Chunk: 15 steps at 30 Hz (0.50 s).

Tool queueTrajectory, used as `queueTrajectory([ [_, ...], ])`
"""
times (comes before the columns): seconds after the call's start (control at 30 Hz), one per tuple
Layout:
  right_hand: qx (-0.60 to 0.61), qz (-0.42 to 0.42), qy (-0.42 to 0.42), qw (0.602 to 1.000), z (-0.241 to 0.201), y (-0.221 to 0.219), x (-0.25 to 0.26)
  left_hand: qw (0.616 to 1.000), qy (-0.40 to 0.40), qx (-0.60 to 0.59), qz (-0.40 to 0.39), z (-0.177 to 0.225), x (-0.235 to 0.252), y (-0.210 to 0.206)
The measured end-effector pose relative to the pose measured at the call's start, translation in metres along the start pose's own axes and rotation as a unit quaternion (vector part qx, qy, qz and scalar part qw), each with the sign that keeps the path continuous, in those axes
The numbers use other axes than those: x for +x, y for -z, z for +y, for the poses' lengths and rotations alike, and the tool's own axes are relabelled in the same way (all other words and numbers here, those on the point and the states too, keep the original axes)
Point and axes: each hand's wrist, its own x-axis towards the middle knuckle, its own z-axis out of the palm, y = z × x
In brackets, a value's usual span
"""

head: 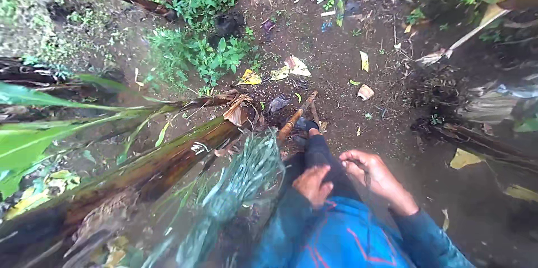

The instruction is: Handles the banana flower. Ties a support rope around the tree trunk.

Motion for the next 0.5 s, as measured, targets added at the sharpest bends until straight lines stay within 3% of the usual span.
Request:
queueTrajectory([
  [0.07,-0.019,-0.022,0.025,0.999,-0.009,0.009,0.012,0.998,-0.007,-0.048,0.032,0.0,-0.063,0.003],
  [0.17,-0.088,-0.108,0.047,0.989,-0.017,0.017,0.031,0.958,-0.034,-0.22,0.181,-0.007,-0.178,0.018],
  [0.23,-0.133,-0.179,0.055,0.973,-0.024,0.019,0.045,0.9,-0.053,-0.304,0.307,-0.003,-0.262,0.029],
  [0.3,-0.149,-0.247,0.067,0.955,-0.035,0.018,0.06,0.829,-0.088,-0.288,0.471,-0.003,-0.329,0.029],
  [0.37,-0.142,-0.326,0.074,0.932,-0.05,0.014,0.075,0.715,-0.083,-0.216,0.66,-0.014,-0.358,0.011],
  [0.4,-0.139,-0.365,0.064,0.918,-0.059,0.011,0.083,0.659,-0.012,-0.159,0.735,-0.023,-0.358,-0.001],
  [0.43,-0.141,-0.397,0.046,0.906,-0.069,0.006,0.091,0.636,0.093,-0.103,0.76,-0.033,-0.351,-0.013],
  [0.5,-0.169,-0.417,0.013,0.893,-0.086,-0.01,0.109,0.645,0.28,-0.048,0.709,-0.054,-0.33,-0.03],
])
